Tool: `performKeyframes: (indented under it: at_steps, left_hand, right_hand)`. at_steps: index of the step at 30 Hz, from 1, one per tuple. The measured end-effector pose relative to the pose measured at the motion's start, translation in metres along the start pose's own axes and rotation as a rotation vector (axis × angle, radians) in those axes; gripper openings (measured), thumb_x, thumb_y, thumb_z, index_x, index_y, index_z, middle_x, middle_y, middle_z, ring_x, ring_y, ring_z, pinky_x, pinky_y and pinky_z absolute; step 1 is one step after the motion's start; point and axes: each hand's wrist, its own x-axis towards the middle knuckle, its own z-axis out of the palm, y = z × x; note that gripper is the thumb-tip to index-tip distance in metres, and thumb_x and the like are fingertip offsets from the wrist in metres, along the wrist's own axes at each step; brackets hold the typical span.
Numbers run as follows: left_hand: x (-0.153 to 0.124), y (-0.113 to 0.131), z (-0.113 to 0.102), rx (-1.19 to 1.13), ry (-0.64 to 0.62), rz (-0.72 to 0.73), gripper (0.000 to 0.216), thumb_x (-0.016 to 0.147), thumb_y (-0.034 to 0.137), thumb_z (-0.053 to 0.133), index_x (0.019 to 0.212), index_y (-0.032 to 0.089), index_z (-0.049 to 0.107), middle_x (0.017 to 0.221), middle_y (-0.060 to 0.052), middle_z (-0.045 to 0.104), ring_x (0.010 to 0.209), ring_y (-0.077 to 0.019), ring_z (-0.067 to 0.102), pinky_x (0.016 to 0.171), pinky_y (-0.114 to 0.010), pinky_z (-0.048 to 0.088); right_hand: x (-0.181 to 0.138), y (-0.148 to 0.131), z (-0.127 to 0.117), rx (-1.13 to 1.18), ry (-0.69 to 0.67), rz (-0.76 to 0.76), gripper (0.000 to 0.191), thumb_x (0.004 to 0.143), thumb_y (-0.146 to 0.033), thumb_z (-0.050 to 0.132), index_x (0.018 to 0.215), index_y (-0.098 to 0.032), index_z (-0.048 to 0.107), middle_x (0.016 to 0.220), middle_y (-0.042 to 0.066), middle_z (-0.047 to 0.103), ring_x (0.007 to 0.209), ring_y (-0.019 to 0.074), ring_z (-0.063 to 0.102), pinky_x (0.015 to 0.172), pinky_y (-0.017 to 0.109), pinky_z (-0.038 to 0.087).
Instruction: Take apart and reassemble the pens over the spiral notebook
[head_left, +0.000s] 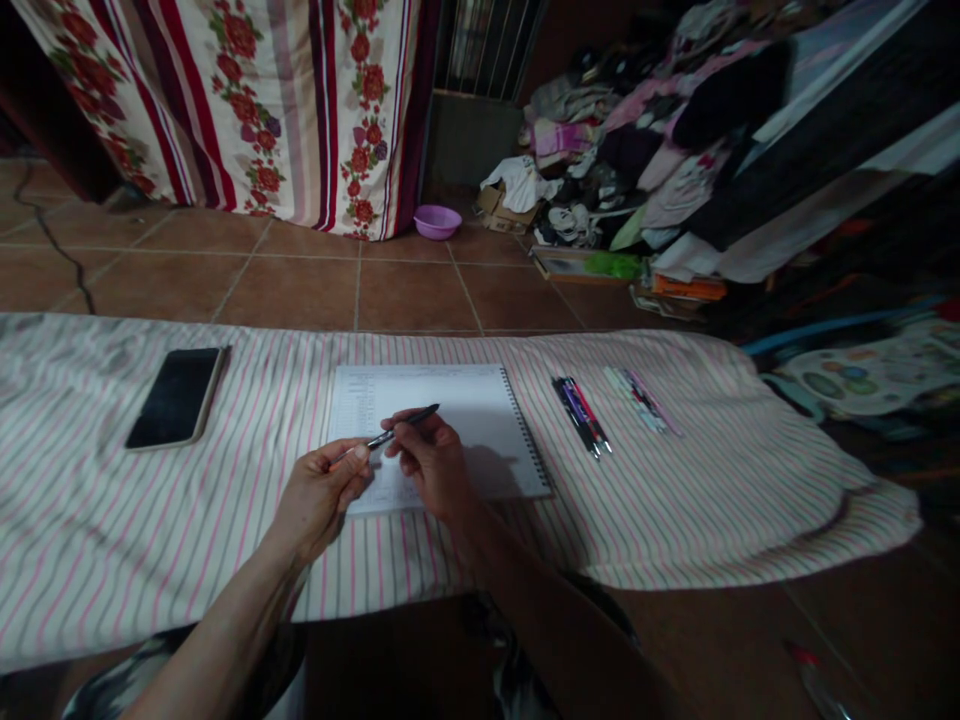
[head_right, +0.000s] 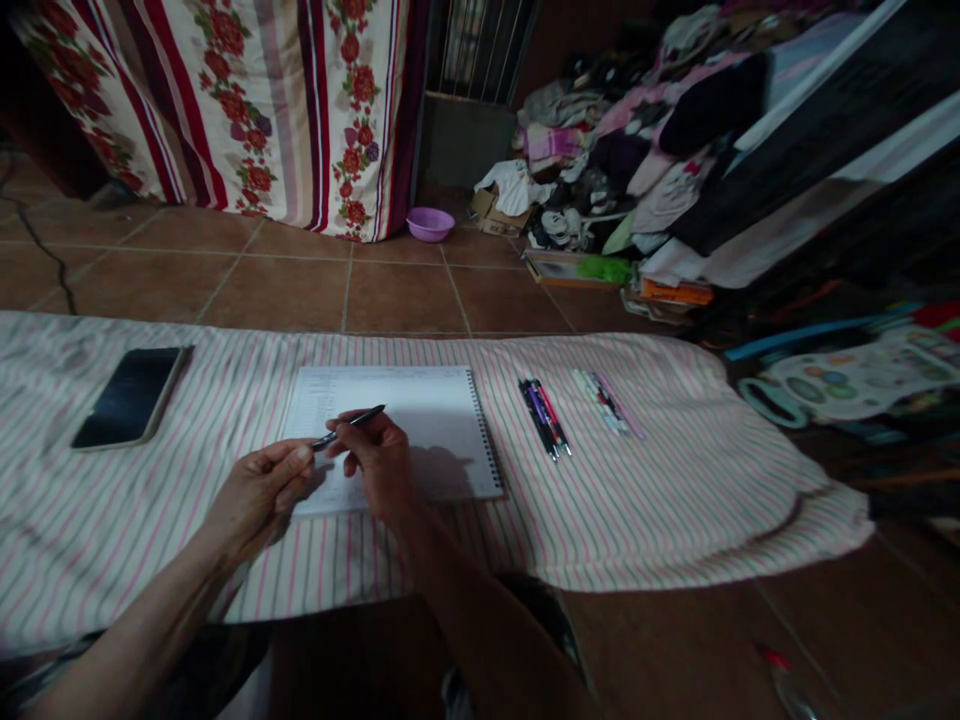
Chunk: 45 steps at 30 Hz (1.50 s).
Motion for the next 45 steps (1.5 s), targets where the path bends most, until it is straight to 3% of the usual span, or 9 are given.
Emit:
performKeyframes:
  at_steps: [7, 13, 18, 24, 30, 35, 40, 42, 45]
  left_hand:
    - [-0.002, -0.004, -0.001, 0.043, -0.028, 0.017, 0.025, 0.062, 0.027, 0.076, 0.076, 0.009, 0.065, 0.050, 0.004, 0.050, 0.037, 0.0008, 0.030, 0.035, -0.013, 0.018]
    - [0.000, 0.000, 0.000, 0.005, -0.019, 0.000, 0.024, 0.064, 0.029, 0.075, 0.064, 0.009, 0.061, 0.049, 0.004, 0.049, 0.036, 0.0020, 0.028, 0.034, -0.012, 0.016]
    - [-0.002, 0.003, 0.001, 0.002, -0.007, -0.015, 0.025, 0.061, 0.029, 0.076, 0.065, 0.009, 0.062, 0.051, 0.003, 0.052, 0.036, 0.0020, 0.029, 0.033, -0.012, 0.018]
    - [-0.003, 0.002, 0.003, 0.026, -0.004, -0.018, 0.027, 0.060, 0.028, 0.077, 0.074, 0.009, 0.065, 0.050, 0.003, 0.053, 0.036, 0.0015, 0.029, 0.033, -0.012, 0.018]
    - [-0.001, 0.004, 0.000, 0.027, -0.001, -0.016, 0.026, 0.060, 0.031, 0.076, 0.065, 0.009, 0.062, 0.052, 0.003, 0.052, 0.035, 0.0024, 0.029, 0.034, -0.012, 0.017]
    - [-0.003, 0.003, 0.000, 0.037, -0.015, -0.007, 0.026, 0.059, 0.030, 0.077, 0.065, 0.010, 0.062, 0.050, 0.003, 0.051, 0.035, 0.0011, 0.029, 0.034, -0.014, 0.015]
    - [-0.003, 0.001, 0.003, 0.071, -0.017, 0.006, 0.026, 0.060, 0.028, 0.077, 0.071, 0.009, 0.064, 0.050, 0.002, 0.053, 0.036, 0.0002, 0.029, 0.035, -0.015, 0.020]
    - [-0.002, 0.001, 0.003, 0.058, -0.028, 0.006, 0.025, 0.061, 0.028, 0.076, 0.069, 0.009, 0.063, 0.048, 0.003, 0.050, 0.036, 0.0001, 0.028, 0.035, -0.015, 0.019]
    - [-0.001, 0.001, 0.001, 0.011, -0.027, -0.011, 0.024, 0.061, 0.028, 0.076, 0.065, 0.010, 0.061, 0.049, 0.004, 0.049, 0.036, 0.0006, 0.029, 0.034, -0.014, 0.018]
  right_hand:
    - [-0.002, 0.008, 0.001, -0.097, 0.049, -0.093, 0.021, 0.065, -0.031, 0.071, 0.065, -0.015, 0.058, 0.042, -0.006, 0.055, 0.035, 0.0034, 0.042, 0.036, 0.016, 0.030]
    - [-0.001, -0.005, -0.002, 0.001, -0.083, 0.007, 0.034, 0.063, -0.028, 0.072, 0.095, -0.022, 0.062, 0.102, 0.004, 0.068, 0.053, 0.0070, 0.058, 0.038, 0.017, 0.033]
    - [0.001, -0.003, -0.002, -0.022, -0.036, -0.005, 0.019, 0.060, -0.027, 0.072, 0.076, -0.018, 0.065, 0.075, 0.002, 0.070, 0.050, 0.0071, 0.056, 0.040, 0.017, 0.035]
    - [0.000, 0.007, 0.000, -0.089, 0.068, -0.096, 0.019, 0.063, -0.029, 0.073, 0.064, -0.016, 0.060, 0.045, -0.006, 0.057, 0.037, 0.0037, 0.043, 0.037, 0.016, 0.031]
    - [0.000, -0.005, -0.005, 0.006, -0.140, 0.025, 0.033, 0.065, -0.031, 0.071, 0.095, -0.022, 0.062, 0.099, 0.004, 0.069, 0.055, 0.0078, 0.060, 0.038, 0.016, 0.033]
    - [0.001, -0.002, -0.005, -0.050, -0.049, -0.021, 0.016, 0.062, -0.028, 0.072, 0.073, -0.018, 0.064, 0.076, 0.001, 0.070, 0.049, 0.0073, 0.056, 0.039, 0.017, 0.035]
    - [0.000, 0.007, -0.004, -0.134, 0.066, -0.103, 0.019, 0.063, -0.032, 0.072, 0.065, -0.017, 0.062, 0.055, -0.002, 0.063, 0.041, 0.0054, 0.046, 0.038, 0.018, 0.033]
    - [-0.001, 0.006, -0.004, -0.110, 0.034, -0.092, 0.021, 0.064, -0.035, 0.071, 0.067, -0.017, 0.061, 0.061, -0.001, 0.065, 0.042, 0.0058, 0.048, 0.039, 0.018, 0.034]
    - [-0.002, 0.000, -0.004, -0.044, -0.065, -0.020, 0.028, 0.066, -0.037, 0.069, 0.088, -0.021, 0.062, 0.093, 0.004, 0.069, 0.051, 0.0074, 0.057, 0.038, 0.018, 0.033]
